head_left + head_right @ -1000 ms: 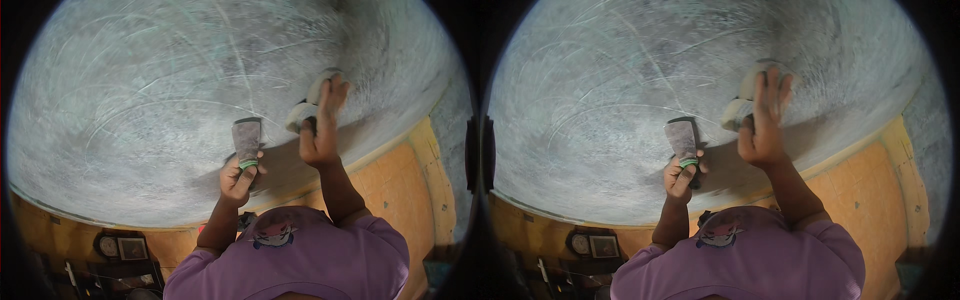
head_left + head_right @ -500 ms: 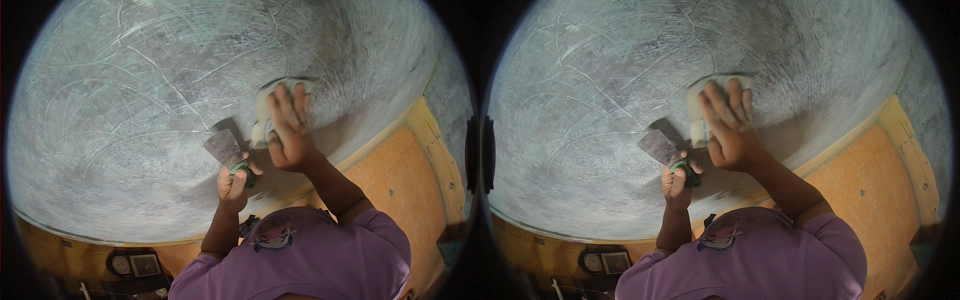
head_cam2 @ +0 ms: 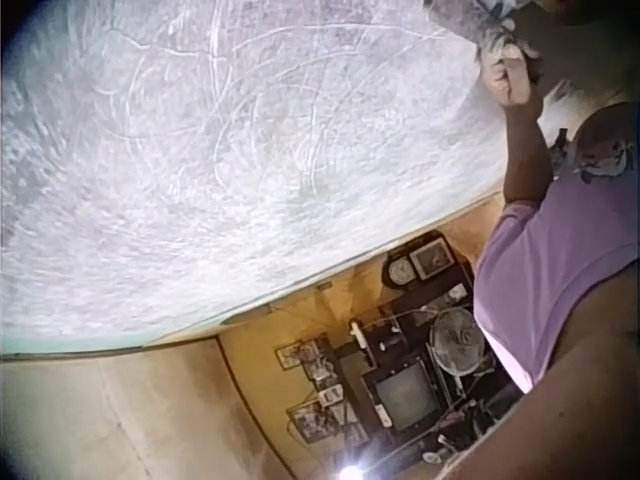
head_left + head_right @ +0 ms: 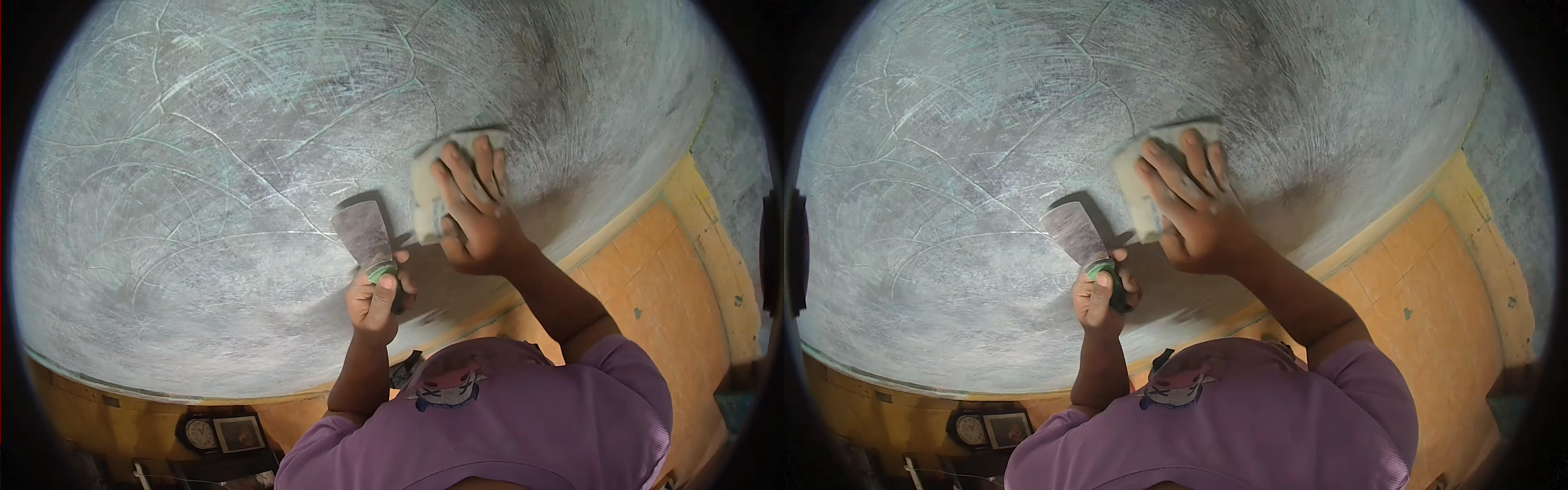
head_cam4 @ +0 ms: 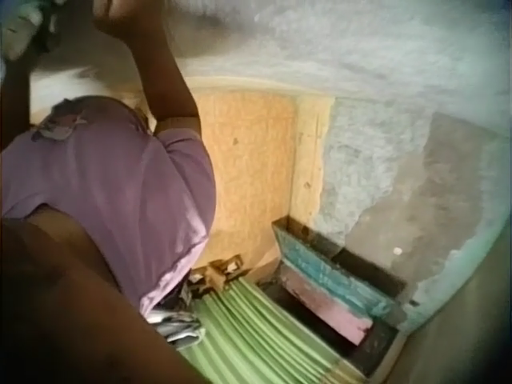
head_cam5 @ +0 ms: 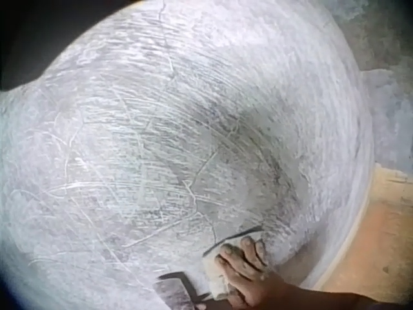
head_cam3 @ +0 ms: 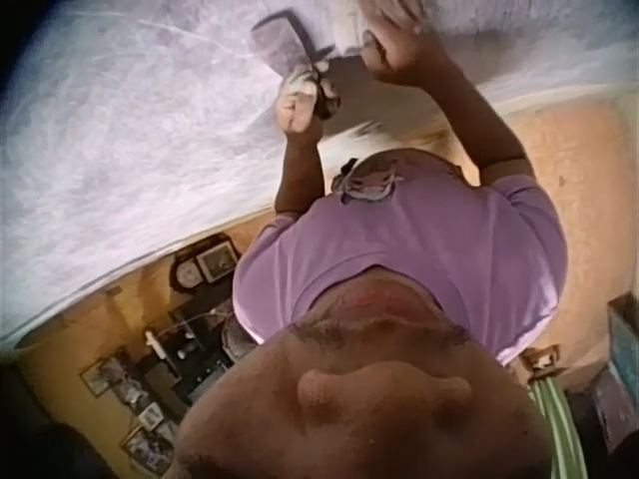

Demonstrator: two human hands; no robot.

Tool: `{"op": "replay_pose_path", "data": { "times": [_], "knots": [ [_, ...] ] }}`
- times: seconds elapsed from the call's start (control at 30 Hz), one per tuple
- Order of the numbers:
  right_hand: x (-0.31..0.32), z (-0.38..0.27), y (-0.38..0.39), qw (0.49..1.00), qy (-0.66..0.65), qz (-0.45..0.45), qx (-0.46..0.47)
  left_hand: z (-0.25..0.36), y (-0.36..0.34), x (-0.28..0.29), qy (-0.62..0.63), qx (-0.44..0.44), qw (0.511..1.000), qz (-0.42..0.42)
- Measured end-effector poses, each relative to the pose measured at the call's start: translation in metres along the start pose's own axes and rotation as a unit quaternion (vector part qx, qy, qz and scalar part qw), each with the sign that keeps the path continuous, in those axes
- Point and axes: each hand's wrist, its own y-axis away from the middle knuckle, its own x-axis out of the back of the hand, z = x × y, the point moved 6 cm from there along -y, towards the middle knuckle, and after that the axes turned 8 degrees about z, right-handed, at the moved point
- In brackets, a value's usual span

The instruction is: Sanding and scraping a textured wall surface with sandpaper and a putty knife.

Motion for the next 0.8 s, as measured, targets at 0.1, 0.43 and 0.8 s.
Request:
{"op": "replay_pose_path", "data": {
  "times": [0.1,0.43,0.8],
  "knots": [
    [0.01,0.02,0.015,0.999,0.012,0.008,-0.049,-0.002,-0.001,-0.002,-0.026,-0.011,1.0,0.014],
    [0.012,0.04,0.023,0.999,0.024,-0.013,-0.023,-0.018,-0.011,-0.027,-0.08,-0.013,0.997,0.017],
    [0.038,0.065,-0.001,1.0,-0.011,0.011,-0.019,-0.029,-0.024,-0.055,-0.086,-0.02,0.996,-0.006]
  ]
}}
